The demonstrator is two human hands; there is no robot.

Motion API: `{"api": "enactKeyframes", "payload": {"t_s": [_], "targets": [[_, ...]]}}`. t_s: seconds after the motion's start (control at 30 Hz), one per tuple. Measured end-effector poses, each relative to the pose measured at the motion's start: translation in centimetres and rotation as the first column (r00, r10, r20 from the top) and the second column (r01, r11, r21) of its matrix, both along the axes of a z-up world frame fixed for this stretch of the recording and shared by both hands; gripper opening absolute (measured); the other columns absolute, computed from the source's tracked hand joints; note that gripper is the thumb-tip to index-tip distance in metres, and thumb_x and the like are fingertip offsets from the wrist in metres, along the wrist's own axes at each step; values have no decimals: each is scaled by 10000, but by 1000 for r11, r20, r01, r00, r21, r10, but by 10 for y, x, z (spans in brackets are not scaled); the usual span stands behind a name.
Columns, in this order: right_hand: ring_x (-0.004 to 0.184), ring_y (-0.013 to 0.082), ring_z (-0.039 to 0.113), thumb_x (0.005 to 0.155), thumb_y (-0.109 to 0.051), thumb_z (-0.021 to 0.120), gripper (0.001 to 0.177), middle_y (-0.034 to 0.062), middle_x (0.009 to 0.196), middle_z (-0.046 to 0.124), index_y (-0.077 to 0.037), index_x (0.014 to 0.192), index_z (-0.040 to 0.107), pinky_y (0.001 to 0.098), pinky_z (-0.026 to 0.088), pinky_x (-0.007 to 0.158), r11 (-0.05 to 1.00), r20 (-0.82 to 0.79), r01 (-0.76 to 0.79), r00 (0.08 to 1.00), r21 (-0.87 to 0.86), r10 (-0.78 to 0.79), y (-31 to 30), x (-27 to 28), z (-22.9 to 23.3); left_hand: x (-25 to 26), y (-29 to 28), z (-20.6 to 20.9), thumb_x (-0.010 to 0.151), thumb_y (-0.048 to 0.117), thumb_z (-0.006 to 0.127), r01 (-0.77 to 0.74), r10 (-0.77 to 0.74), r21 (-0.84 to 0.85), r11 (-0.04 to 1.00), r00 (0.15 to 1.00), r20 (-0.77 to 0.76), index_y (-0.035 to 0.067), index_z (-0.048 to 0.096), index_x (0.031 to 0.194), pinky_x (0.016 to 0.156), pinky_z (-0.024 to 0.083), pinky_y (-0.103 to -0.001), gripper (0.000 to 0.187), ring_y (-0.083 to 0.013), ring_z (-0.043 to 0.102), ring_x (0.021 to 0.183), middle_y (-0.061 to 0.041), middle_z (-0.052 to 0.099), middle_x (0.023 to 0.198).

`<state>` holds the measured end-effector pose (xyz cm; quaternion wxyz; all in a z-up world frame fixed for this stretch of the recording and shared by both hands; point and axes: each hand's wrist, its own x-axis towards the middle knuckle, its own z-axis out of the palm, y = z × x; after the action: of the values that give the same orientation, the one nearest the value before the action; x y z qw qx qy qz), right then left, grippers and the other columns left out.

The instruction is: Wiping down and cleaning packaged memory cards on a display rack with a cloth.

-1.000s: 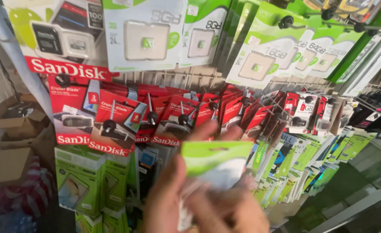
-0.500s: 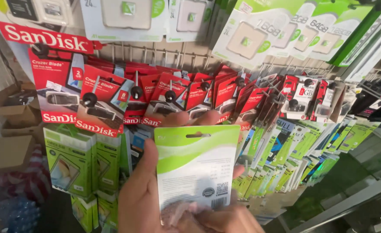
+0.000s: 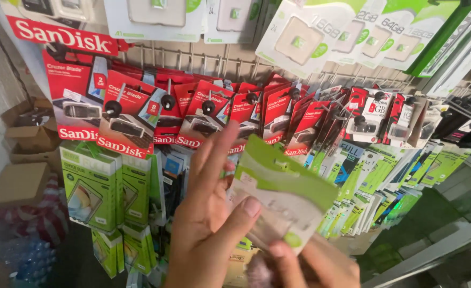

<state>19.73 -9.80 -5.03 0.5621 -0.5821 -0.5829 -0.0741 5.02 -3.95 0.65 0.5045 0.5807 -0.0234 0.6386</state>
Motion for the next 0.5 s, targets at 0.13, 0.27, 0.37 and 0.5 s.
{"api": "enactKeyframes", "payload": {"t_s": [0.13, 0.27, 0.37, 0.5], "targets": [[409, 60, 554, 753, -73, 767, 219, 56, 576, 764, 28, 947, 783, 175, 413, 415, 984, -139, -97, 983, 146, 117, 11, 29, -20, -10, 2, -16, 851, 159, 686, -165, 122, -158, 974, 960, -253, -19, 525, 1371, 806, 501, -299, 573, -175, 630, 938, -157, 630, 1199], [677, 172, 766, 824, -102, 748, 254, 161, 805, 892, 49, 1005, 841, 268, 591, 636, 962, -357, -271, 901, -23, 245, 19, 38, -10, -21, 0, -20, 785, 8, 795, -90, -67, -498, 862, 955, -288, -154, 778, 1059, 456, 566, -295, 319, -172, 651, 527, -211, 801, 764], [531, 134, 555, 888, -71, 722, 182, 97, 627, 717, 86, 867, 811, 255, 428, 490, 888, -417, -460, 805, 8, 421, 36, 41, -6, -25, 2, -18, 758, 47, 844, -269, 93, -438, 858, 919, -384, -94, 859, 973, 423, 495, -258, 257, -162, 677, 455, -139, 782, 617], [423, 180, 478, 919, 25, 680, 145, 167, 579, 614, 153, 938, 744, 285, 350, 341, 839, -663, -528, 583, 130, 470, 47, 6, 57, -28, 9, 11, 755, -14, 836, -344, 155, -519, 783, 915, -372, -105, 874, 964, 452, 477, -291, 231, -210, 655, 459, -186, 757, 583]]}}
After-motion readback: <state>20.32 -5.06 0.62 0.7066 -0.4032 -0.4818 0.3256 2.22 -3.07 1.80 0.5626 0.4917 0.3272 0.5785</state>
